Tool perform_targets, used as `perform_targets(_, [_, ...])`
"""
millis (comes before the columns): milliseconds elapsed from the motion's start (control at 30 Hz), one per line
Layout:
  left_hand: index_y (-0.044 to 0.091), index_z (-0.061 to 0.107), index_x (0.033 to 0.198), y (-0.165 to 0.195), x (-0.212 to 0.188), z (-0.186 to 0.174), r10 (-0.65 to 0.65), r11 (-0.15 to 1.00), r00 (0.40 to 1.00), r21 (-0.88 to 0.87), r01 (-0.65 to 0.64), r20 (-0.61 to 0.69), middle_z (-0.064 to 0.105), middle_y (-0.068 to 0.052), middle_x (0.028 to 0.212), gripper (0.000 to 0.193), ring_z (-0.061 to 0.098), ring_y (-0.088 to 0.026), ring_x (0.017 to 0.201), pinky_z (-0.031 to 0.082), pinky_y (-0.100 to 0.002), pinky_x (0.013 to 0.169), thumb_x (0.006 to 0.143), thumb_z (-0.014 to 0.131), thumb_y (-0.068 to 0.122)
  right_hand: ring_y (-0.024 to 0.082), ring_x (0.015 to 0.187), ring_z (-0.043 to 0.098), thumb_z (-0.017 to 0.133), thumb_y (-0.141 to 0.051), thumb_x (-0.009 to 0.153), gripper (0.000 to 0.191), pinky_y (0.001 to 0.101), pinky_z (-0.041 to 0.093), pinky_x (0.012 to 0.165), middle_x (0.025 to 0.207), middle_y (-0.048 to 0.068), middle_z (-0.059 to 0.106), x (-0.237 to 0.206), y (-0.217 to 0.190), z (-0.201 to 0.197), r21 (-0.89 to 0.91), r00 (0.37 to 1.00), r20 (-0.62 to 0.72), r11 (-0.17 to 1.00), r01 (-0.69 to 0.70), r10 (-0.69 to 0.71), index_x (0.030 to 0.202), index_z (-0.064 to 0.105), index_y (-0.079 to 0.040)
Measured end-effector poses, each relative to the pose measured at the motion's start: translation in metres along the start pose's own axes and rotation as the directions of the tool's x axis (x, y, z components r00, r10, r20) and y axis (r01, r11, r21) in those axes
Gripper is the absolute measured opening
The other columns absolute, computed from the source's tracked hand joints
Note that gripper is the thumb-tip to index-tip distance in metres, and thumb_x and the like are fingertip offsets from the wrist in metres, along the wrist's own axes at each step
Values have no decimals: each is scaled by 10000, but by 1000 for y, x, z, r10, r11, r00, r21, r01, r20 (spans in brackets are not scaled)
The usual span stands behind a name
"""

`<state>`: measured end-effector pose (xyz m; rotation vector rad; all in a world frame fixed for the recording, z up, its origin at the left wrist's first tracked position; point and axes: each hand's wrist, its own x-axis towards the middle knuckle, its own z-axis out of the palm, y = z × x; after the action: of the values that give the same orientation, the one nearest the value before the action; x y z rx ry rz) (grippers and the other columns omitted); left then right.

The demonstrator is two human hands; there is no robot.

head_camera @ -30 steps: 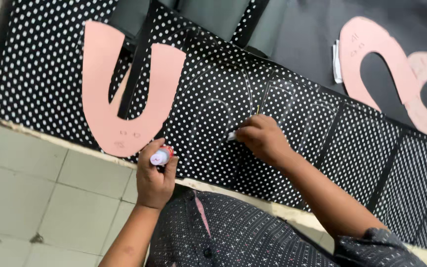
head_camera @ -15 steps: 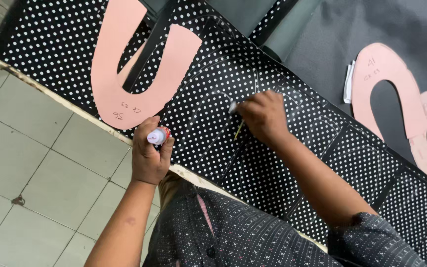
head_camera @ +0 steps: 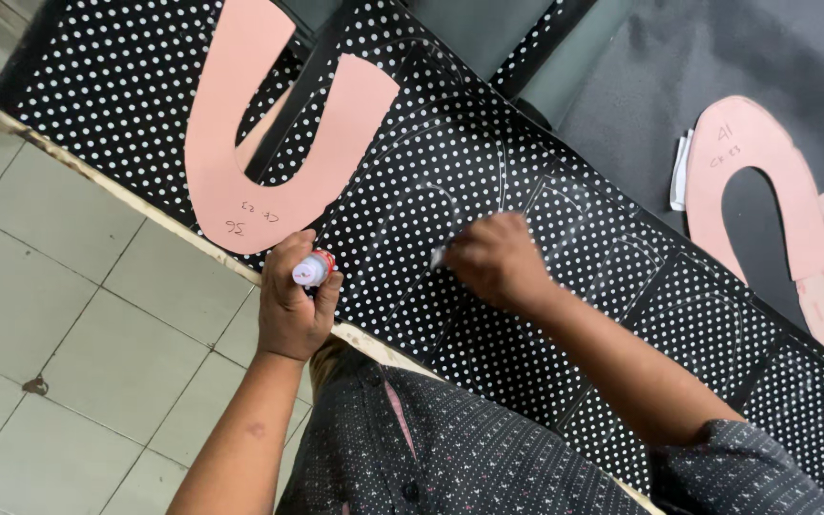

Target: The person uses a white marker to trace the outlines of pink paper patterns onto a black polka-dotted fabric laid out on a table. They repeatedly cap and uncaps the marker while tracing multiple pattern pieces.

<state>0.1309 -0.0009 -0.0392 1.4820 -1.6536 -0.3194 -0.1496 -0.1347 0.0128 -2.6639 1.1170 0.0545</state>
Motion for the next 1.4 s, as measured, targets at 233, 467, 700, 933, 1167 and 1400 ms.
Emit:
perform_targets(233, [89, 372, 1390, 0, -3, -2, -41, 999, 999, -23, 41, 1, 555, -183, 1383, 485, 577, -389, 1272, 474, -497, 1106, 1039, 641, 287, 182, 865, 671, 671, -105, 1022, 35, 323, 541, 769, 966, 49, 717, -8, 50, -3, 591, 688, -517, 794, -143, 509, 1042, 645, -92])
perform_targets(467, [85, 399, 1380, -1, -1, -4, -75, 997, 997, -14, 75, 23, 556, -165, 1386, 470, 576, -370, 1296, 478, -476, 1117, 1038, 651, 285, 187, 848, 701, 666, -51, 948, 167, 296, 582, 735, 1047, 97, 698, -34, 11, 6, 565, 872, -291, 806, -176, 395, 1097, 741, -43])
perform_targets(700, [87, 420, 1365, 2, -1, -6, -75, 997, 997, -21, 76, 17, 557, -159, 1383, 447, 575, -366, 1306, 480, -470, 1122, 1034, 657, 271, 191, 840, 604, 750, -191, 933, 109, 354, 439, 809, 912, -3, 664, -23, -3, 10, 202, 948, -301, 978, -45, 106, 1012, 786, -125])
perform_targets(933, [86, 413, 1373, 2, -1, -6, -72, 997, 997, -17, 72, 0, 559, -168, 1381, 464, 582, -369, 1287, 499, -462, 1099, 1032, 668, 271, 192, 960, 562, 762, -202, 914, 66, 366, 403, 870, 1009, -12, 657, -11, 1, 12, 138, 953, -302, 990, 26, 17, 956, 785, -158])
perform_targets(1167, [82, 425, 1361, -1, 0, -6, -53, 998, 999, -27, 53, -10, 568, -171, 1377, 460, 583, -384, 1288, 494, -473, 1104, 1022, 677, 265, 176, 989, 573, 760, -212, 870, 68, 394, 393, 969, 1032, -34, 659, -11, 7, 10, 180, 969, -238, 978, 109, -65, 927, 784, -185])
perform_targets(1400, [79, 435, 1355, -1, 0, -7, -76, 996, 997, -54, 75, -7, 576, -169, 1379, 448, 586, -386, 1293, 495, -473, 1109, 1030, 672, 275, 183, 980, 545, 787, -236, 845, 80, 379, 372, 940, 986, -22, 649, -6, 11, 3, 177, 987, -157, 982, 60, -32, 914, 803, -199])
